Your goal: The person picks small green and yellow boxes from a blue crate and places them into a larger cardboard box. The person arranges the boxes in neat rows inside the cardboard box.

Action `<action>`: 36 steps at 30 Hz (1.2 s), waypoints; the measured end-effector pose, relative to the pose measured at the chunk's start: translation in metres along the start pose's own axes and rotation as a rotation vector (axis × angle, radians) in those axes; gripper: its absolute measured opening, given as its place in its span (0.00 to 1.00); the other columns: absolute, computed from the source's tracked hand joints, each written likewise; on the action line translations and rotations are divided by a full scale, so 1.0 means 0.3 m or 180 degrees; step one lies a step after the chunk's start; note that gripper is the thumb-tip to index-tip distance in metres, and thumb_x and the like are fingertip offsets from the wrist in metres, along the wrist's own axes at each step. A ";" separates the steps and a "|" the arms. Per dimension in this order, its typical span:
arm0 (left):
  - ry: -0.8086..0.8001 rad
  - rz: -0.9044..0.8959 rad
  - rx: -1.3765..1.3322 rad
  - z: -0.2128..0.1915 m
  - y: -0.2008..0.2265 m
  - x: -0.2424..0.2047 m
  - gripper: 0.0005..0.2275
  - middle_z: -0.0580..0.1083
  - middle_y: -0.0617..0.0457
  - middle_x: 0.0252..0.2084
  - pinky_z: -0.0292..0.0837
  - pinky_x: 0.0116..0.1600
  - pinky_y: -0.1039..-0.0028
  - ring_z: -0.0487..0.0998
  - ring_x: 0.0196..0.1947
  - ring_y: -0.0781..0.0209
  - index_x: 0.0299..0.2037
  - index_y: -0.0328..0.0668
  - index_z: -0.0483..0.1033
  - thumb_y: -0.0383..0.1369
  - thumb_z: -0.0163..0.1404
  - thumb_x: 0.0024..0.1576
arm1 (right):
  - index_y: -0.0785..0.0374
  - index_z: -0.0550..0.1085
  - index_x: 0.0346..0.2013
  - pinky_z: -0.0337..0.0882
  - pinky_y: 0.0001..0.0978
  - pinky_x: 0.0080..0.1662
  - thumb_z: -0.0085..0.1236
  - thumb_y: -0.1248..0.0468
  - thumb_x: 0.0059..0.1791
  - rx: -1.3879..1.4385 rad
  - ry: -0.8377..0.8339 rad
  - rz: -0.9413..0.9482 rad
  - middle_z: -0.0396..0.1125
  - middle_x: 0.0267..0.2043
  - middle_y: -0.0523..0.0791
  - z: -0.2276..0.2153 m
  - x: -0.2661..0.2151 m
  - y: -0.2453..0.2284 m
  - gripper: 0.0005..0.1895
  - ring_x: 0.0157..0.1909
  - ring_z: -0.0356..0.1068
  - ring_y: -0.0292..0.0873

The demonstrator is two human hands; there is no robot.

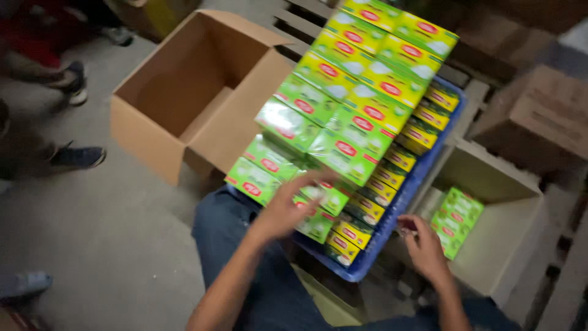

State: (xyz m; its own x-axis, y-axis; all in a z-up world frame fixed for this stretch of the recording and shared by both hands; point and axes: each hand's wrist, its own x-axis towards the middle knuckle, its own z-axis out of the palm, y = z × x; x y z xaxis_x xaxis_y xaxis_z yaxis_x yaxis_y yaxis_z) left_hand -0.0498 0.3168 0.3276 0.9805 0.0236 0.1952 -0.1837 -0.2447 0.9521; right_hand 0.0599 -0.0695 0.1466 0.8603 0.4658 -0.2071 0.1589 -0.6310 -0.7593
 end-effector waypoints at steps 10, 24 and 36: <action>0.1812 -0.1467 0.0747 -0.405 -0.371 0.248 0.37 0.77 0.44 0.67 0.72 0.67 0.58 0.79 0.66 0.52 0.66 0.42 0.76 0.64 0.45 0.58 | 0.54 0.80 0.59 0.75 0.34 0.62 0.55 0.59 0.58 -0.0336 0.0204 -0.0389 0.73 0.63 0.44 0.113 -0.038 -0.121 0.16 0.68 0.73 0.43; 0.1459 -0.1915 0.0052 -0.414 -0.305 0.282 0.31 0.82 0.60 0.64 0.80 0.43 0.71 0.87 0.42 0.67 0.70 0.60 0.78 0.60 0.46 0.58 | 0.49 0.81 0.61 0.80 0.33 0.54 0.56 0.54 0.56 -0.0457 0.0045 -0.0020 0.70 0.71 0.42 0.111 -0.054 -0.171 0.19 0.74 0.69 0.40; 0.2219 -0.0329 0.0221 -0.457 -0.211 0.157 0.27 0.65 0.42 0.80 0.55 0.82 0.62 0.62 0.82 0.53 0.77 0.46 0.66 0.46 0.49 0.69 | 0.53 0.79 0.61 0.70 0.40 0.67 0.57 0.65 0.55 -0.0489 0.0494 -0.0116 0.75 0.66 0.42 -0.041 -0.043 -0.132 0.19 0.68 0.72 0.45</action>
State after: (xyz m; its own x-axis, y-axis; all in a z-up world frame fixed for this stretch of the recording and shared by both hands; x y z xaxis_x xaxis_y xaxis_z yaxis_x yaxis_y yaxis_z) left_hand -0.0017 0.4664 0.3088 0.7151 0.6594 0.2320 -0.0644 -0.2683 0.9612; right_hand 0.0484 -0.0581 0.1870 0.9151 0.3963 -0.0748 0.2528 -0.7082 -0.6592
